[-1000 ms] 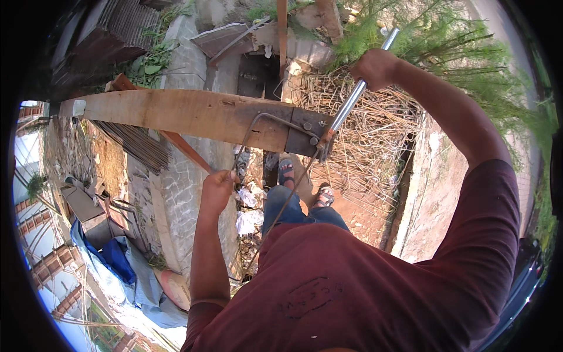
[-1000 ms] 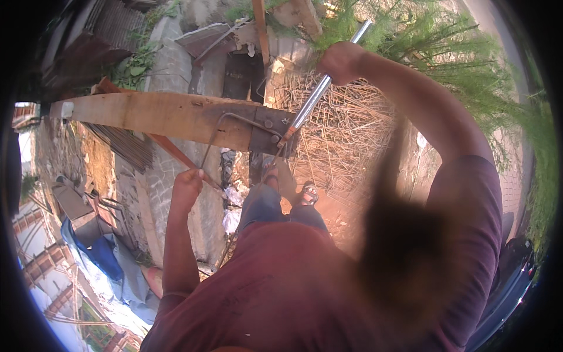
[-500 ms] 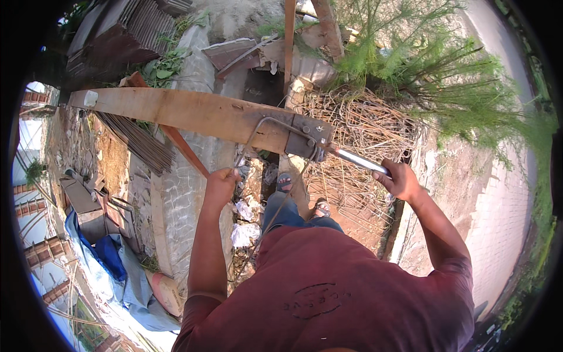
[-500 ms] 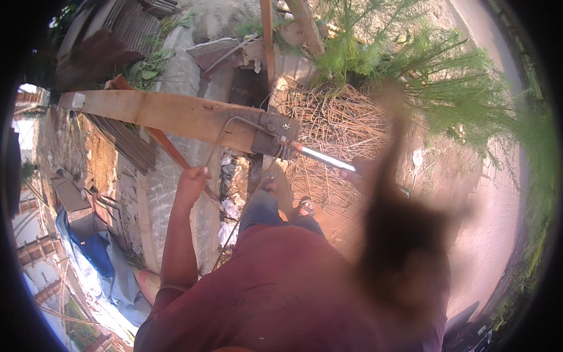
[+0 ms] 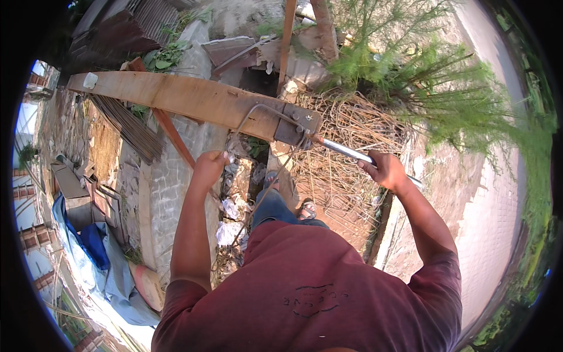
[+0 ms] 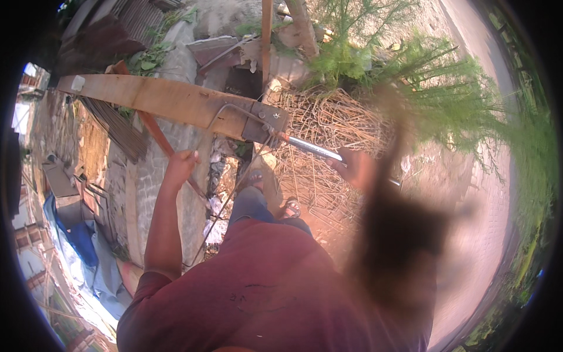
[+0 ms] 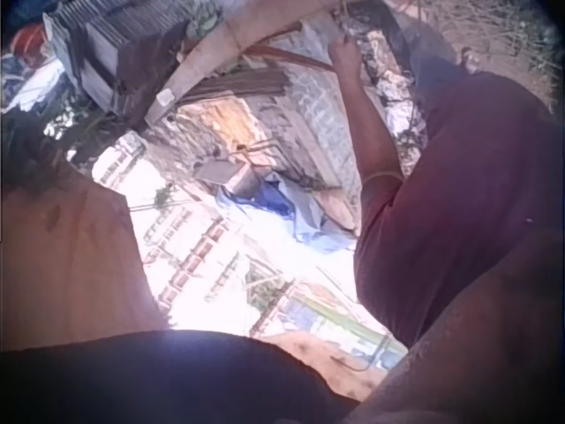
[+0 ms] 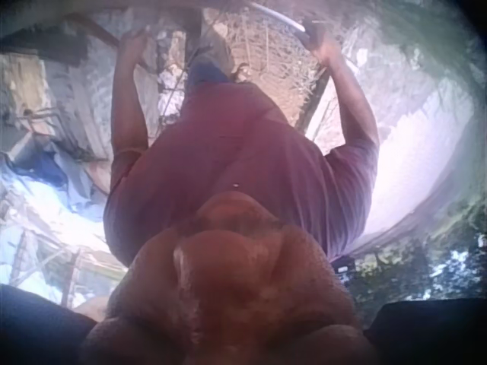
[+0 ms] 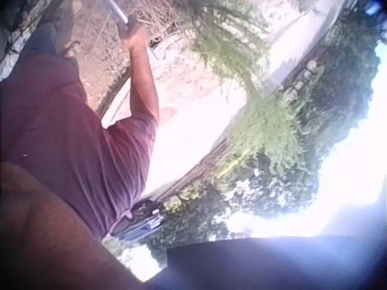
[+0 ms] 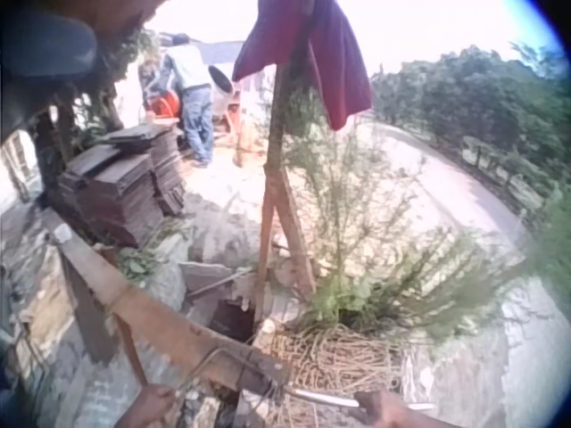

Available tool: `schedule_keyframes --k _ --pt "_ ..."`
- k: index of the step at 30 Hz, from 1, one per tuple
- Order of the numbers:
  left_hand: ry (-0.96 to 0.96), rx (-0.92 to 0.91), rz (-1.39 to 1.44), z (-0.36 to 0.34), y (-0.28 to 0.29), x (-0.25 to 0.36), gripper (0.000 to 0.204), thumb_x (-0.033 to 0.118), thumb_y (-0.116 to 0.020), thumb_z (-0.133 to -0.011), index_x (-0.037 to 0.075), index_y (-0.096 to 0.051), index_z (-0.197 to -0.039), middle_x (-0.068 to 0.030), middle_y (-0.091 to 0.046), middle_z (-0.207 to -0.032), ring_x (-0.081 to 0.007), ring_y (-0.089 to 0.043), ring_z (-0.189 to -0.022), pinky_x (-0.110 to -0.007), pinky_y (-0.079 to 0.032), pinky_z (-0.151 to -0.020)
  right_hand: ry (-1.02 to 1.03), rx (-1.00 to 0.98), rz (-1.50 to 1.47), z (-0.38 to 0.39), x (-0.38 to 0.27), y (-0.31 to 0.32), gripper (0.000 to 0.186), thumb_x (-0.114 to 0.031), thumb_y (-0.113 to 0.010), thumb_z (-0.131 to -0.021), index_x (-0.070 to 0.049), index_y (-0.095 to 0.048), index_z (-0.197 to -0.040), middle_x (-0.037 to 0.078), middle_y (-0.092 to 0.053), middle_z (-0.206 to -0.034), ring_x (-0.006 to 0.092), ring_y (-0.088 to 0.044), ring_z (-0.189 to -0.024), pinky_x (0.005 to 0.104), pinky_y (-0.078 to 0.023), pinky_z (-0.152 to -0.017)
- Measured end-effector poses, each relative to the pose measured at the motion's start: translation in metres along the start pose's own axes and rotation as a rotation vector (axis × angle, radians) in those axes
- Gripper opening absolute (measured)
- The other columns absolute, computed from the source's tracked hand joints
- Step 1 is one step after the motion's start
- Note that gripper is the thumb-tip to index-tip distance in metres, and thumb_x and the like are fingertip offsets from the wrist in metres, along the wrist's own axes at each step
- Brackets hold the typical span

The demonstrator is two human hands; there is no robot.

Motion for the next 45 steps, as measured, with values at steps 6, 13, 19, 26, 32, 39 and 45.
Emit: schedule_keyframes --k 6,13,19,26,32,39,45 --pt "-0.003 0.010 0.014 0.008 0.002 0.017 0.032 0.027 -0.057 -0.090 -0.001 -0.067 -0.080 -0.0124 -0.060 -0.066 -0.0191 -0.055 -0.060 -0.034 -0.044 -0.062 -0.016 -0.040 -0.013 -0.005 0.004 -0.015 0.046 -0.050 -0.052 -0.089 -0.004 -0.060 -0.088 0.019 -0.058 -0.063 0.0382 -0.058 -0.062 0.0453 -0.045 -0.060" --pt "-0.048 0.008 0.023 0.002 0.000 0.008 0.029 0.025 -0.057 -0.090 -0.001 -0.067 -0.081 -0.0097 -0.061 -0.066 -0.0162 -0.053 -0.059 -0.032 -0.043 -0.060 -0.136 0.009 -0.086 0.031 -0.021 -0.034 0.051 -0.051 -0.049 -0.091 -0.001 -0.056 -0.084 0.023 -0.057 -0.062 0.0422 -0.059 -0.065 0.0485 -0.045 -0.060" --pt "0.053 -0.058 0.088 -0.002 -0.007 -0.004 0.031 0.027 -0.056 -0.091 0.000 -0.067 -0.080 -0.0054 -0.054 -0.060 -0.0133 -0.049 -0.056 -0.030 -0.041 -0.056 -0.146 0.001 -0.176 0.042 -0.017 -0.036 0.043 -0.044 -0.056 -0.089 -0.001 -0.056 -0.089 0.023 -0.060 -0.068 0.0393 -0.061 -0.067 0.0494 -0.045 -0.061" --pt "0.023 -0.087 0.172 -0.009 -0.012 -0.014 0.034 0.030 -0.055 -0.093 0.000 -0.065 -0.079 -0.0004 -0.048 -0.054 -0.0100 -0.041 -0.047 -0.027 -0.034 -0.046 -0.224 0.038 -0.122 0.118 0.084 -0.065 0.059 -0.059 -0.045 -0.089 -0.002 -0.058 -0.094 0.024 -0.060 -0.072 0.0431 -0.060 -0.076 0.0480 -0.046 -0.068" --pt "0.013 -0.143 0.229 -0.002 -0.008 0.004 0.036 0.033 -0.053 -0.094 0.003 -0.062 -0.077 0.0033 -0.040 -0.050 -0.0067 -0.032 -0.041 -0.025 -0.025 -0.039 -0.373 0.110 -0.115 0.138 0.045 -0.082 0.061 -0.060 -0.040 -0.090 -0.002 -0.058 -0.088 0.026 -0.060 -0.071 0.0442 -0.060 -0.075 0.0503 -0.046 -0.068" --pt "0.040 -0.182 0.259 -0.014 -0.010 -0.011 0.036 0.035 -0.053 -0.094 0.003 -0.061 -0.079 0.0030 -0.042 -0.054 -0.0073 -0.033 -0.041 -0.025 -0.024 -0.039 -0.534 0.306 -0.327 0.191 -0.074 -0.140 0.044 -0.044 -0.052 -0.091 0.000 -0.051 -0.086 0.026 -0.062 -0.069 0.0460 -0.061 -0.069 0.0520 -0.048 -0.065" --pt "0.015 -0.252 0.367 -0.013 -0.016 -0.003 0.035 0.035 -0.052 -0.094 0.004 -0.060 -0.078 0.0024 -0.041 -0.055 -0.0068 -0.032 -0.040 -0.024 -0.023 -0.037 -0.451 0.353 -0.279 0.184 -0.053 -0.107 0.049 -0.044 -0.046 -0.093 0.002 -0.056 -0.080 0.029 -0.059 -0.068 0.0457 -0.060 -0.069 0.0515 -0.047 -0.064"
Point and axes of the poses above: each hand's wrist, its own z-axis away from the middle knuckle, its own y-axis out of the back of the hand, x = y × z, the point moved 8 cm from there along -z, towards the middle knuckle
